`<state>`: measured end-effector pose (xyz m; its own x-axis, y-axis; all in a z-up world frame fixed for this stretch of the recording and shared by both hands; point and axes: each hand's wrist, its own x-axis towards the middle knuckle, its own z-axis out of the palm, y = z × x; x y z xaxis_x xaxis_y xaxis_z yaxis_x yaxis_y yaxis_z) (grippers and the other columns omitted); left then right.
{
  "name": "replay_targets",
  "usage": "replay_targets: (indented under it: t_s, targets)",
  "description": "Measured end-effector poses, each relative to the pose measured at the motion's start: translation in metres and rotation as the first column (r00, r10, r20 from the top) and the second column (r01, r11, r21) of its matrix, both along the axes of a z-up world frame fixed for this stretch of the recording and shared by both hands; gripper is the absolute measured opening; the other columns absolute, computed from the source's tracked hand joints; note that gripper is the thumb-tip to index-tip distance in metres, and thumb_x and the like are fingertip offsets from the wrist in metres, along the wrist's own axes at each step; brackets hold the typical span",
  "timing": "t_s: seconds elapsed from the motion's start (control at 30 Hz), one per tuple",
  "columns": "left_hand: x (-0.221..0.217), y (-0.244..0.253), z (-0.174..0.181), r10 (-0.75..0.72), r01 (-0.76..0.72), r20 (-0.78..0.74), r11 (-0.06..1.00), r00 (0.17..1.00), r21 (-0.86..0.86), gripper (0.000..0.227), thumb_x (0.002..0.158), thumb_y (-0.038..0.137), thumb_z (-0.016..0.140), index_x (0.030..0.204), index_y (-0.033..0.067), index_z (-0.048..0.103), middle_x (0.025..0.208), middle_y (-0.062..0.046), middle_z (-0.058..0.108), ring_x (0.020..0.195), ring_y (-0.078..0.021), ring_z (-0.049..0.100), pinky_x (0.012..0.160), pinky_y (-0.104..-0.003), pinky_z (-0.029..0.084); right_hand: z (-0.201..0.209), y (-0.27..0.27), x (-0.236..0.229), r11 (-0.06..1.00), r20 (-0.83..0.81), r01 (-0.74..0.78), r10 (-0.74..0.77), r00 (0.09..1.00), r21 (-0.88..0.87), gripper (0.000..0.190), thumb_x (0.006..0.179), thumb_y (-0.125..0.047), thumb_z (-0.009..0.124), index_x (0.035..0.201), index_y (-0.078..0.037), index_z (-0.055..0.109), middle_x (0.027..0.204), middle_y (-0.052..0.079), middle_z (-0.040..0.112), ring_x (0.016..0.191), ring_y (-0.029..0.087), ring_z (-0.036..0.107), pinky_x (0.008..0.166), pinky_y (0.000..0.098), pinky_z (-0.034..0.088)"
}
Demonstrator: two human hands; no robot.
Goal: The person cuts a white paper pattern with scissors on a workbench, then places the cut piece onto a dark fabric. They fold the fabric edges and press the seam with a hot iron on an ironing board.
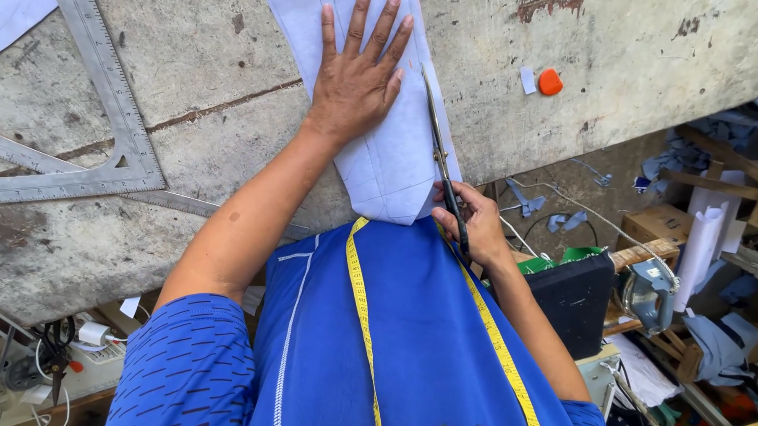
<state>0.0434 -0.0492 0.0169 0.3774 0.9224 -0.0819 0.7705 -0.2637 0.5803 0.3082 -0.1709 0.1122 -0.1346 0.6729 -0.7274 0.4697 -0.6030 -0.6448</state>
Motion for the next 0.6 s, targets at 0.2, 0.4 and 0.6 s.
replay_targets:
  t_s: [0.2, 0.4, 0.6]
  targets:
    - [0.001, -0.001, -0.003, 0.006, -0.006, -0.002, 1.0, 1.0, 0.011, 0.062, 0.121, 0.026, 0.057, 0.173, 0.009, 0.028, 0.176, -0.017, 0.017, 0.157, -0.0475, 0.007, 0.12, -0.079, 0.002, 0.001, -0.001, -0.006, 0.999, 0.015, 0.035, -0.035, 0.999, -0.006, 0.048, 0.091, -0.027, 0.08, 0.131, -0.001, 0.069, 0.1, 0.005, 0.067, 0.053, 0.011, 0.057, 0.048, 0.024, 0.049]
    - [0.002, -0.002, -0.009, 0.021, -0.021, 0.006, 0.999, 1.0, 0.046, 0.063, 0.119, 0.026, 0.06, 0.172, 0.0074, 0.031, 0.175, -0.016, 0.02, 0.158, -0.0473, 0.009, 0.12, -0.079, 0.003, -0.001, -0.001, -0.004, 0.999, 0.015, 0.048, -0.048, 0.999, -0.002, 0.04, 0.093, -0.022, 0.08, 0.125, -0.001, 0.071, 0.09, 0.003, 0.067, 0.048, 0.011, 0.057, 0.046, 0.0231, 0.049]
    - [0.002, -0.002, -0.005, 0.03, -0.029, -0.017, 0.998, 0.999, 0.054, 0.063, 0.119, 0.028, 0.054, 0.171, 0.0016, 0.03, 0.176, -0.016, 0.021, 0.158, -0.0465, 0.011, 0.121, -0.078, 0.005, -0.004, 0.016, -0.01, 0.997, 0.009, -0.034, 0.034, 0.999, 0.065, 0.027, 0.093, -0.029, 0.08, 0.103, -0.006, 0.07, 0.085, 0.002, 0.063, 0.048, 0.009, 0.058, 0.045, 0.0217, 0.046]
